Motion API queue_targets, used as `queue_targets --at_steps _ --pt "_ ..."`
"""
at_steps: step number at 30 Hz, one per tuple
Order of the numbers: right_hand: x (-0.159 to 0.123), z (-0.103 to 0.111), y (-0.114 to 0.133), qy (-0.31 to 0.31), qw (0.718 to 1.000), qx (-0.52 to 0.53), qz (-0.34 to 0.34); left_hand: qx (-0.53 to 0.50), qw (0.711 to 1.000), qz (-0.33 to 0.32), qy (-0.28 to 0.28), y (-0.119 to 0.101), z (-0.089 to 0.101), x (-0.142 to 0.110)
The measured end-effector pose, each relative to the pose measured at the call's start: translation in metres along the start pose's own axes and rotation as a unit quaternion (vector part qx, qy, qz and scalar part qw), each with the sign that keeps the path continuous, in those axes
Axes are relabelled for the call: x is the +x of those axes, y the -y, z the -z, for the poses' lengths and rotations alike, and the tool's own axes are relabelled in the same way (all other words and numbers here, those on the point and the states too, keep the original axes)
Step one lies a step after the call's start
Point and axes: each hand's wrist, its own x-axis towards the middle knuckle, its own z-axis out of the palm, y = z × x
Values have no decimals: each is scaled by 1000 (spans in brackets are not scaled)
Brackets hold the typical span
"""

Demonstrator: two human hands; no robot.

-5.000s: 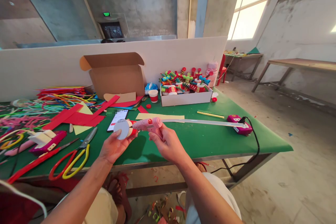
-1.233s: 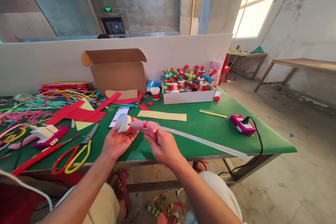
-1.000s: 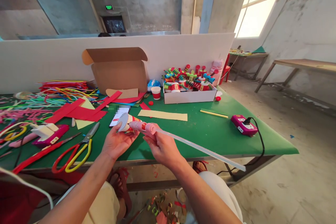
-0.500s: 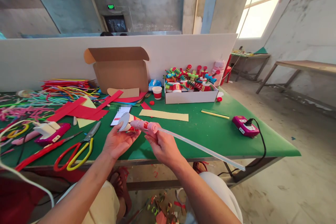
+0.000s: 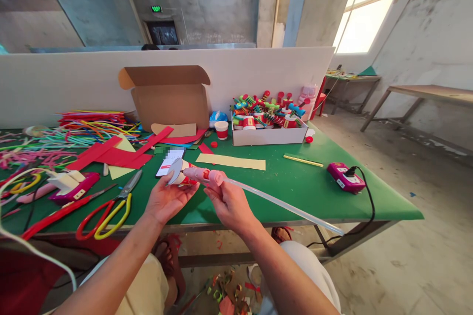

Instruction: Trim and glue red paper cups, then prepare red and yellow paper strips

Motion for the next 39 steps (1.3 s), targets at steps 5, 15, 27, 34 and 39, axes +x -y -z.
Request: queue_targets --at_steps 5,15,27,34,39 --pt "0 0 0 1 1000 -2 -4 0 1000 5 7 -1 2 1" --pt "1 2 -6 -9 1000 -5 -18 22 1000 2 21 -1 3 -1" --pt "0 -2 -3 -13 999 31 -31 28 999 7 33 -1 7 3" --pt "1 1 -4 -14 999 15 -40 34 999 2 38 -2 10 5" --pt "0 0 -4 -10 999 12 -37 25 999 6 28 -2 9 5"
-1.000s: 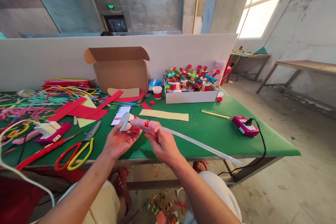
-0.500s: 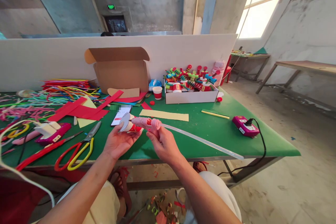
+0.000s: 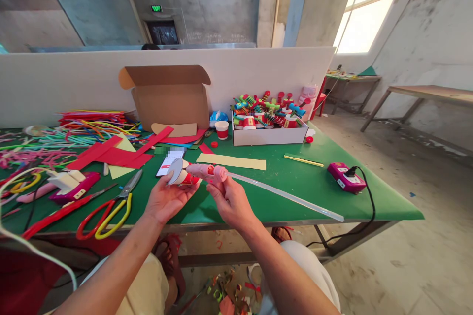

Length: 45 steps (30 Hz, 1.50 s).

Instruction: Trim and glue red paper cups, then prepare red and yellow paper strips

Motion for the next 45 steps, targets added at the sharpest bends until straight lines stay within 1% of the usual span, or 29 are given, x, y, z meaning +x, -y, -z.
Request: queue_targets --at_steps 5,10,14,18,22,26,31,34,37,40,45 --pt "0 0 0 -8 1000 3 6 5 1000 1 4 -1 -4 -3" --pt "0 0 -1 -4 1000 -6 8 10 999 3 -42 -1 -14 -9" --pt "-1 0 -2 6 1000 1 18 -7 998 -5 -61 -1 -20 -11" --pt "-3 -1 -1 7 1000 -1 18 -25 998 -13 -60 -2 -19 -10" --pt "-1 0 -2 -5 1000 -5 12 -15 998 -6 -55 -1 -18 -9" --pt "-1 -3 -4 -1 1000 -8 10 -23 997 -6 -78 -1 -22 -10" --pt "-3 -4 -4 9 1000 -5 6 -39 993 -35 -107 -3 -27 -10" --pt "-1 -2 -4 -5 1000 0 -12 -39 992 -59 -105 -4 -26 -7" --pt "1 0 -3 -19 999 20 -30 -36 992 -67 -98 -5 -25 -4" --pt "1 -2 -2 -21 999 30 -26 -40 991 -78 -98 -6 -24 -3" --pt "-3 -8 2 -18 1000 -5 -18 -53 988 -83 -117 -11 -22 -3"
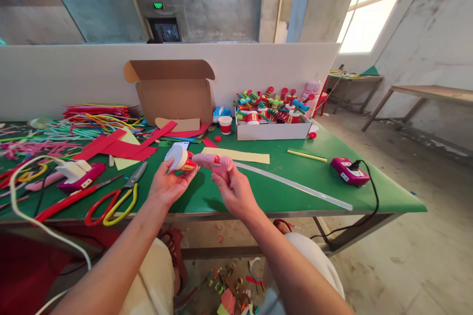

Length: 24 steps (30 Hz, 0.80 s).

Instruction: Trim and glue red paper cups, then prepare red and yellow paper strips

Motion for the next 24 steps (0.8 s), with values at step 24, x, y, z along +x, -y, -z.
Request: queue_targets --at_steps 24 --pt "-11 -31 17 -27 999 14 19 -27 997 51 58 -4 13 -38"
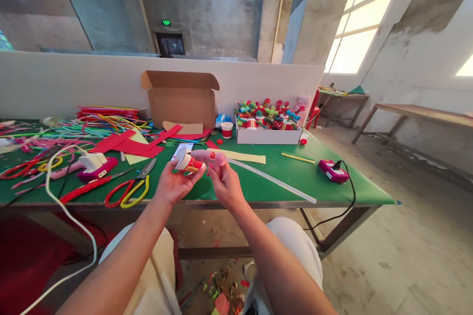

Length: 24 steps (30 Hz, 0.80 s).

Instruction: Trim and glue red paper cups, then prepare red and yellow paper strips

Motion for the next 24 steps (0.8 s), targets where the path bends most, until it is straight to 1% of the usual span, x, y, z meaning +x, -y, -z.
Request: queue_targets --at_steps 12,16,24 --pt "0 -2 5 5 1000 -9 4 4 1000 2 -1 0 3 2" --pt "1 0 6 8 1000 -13 3 3 1000 3 0 0 5 3" --pt "2 5 8 17 1000 -14 2 23 1000 -17 11 0 6 4"
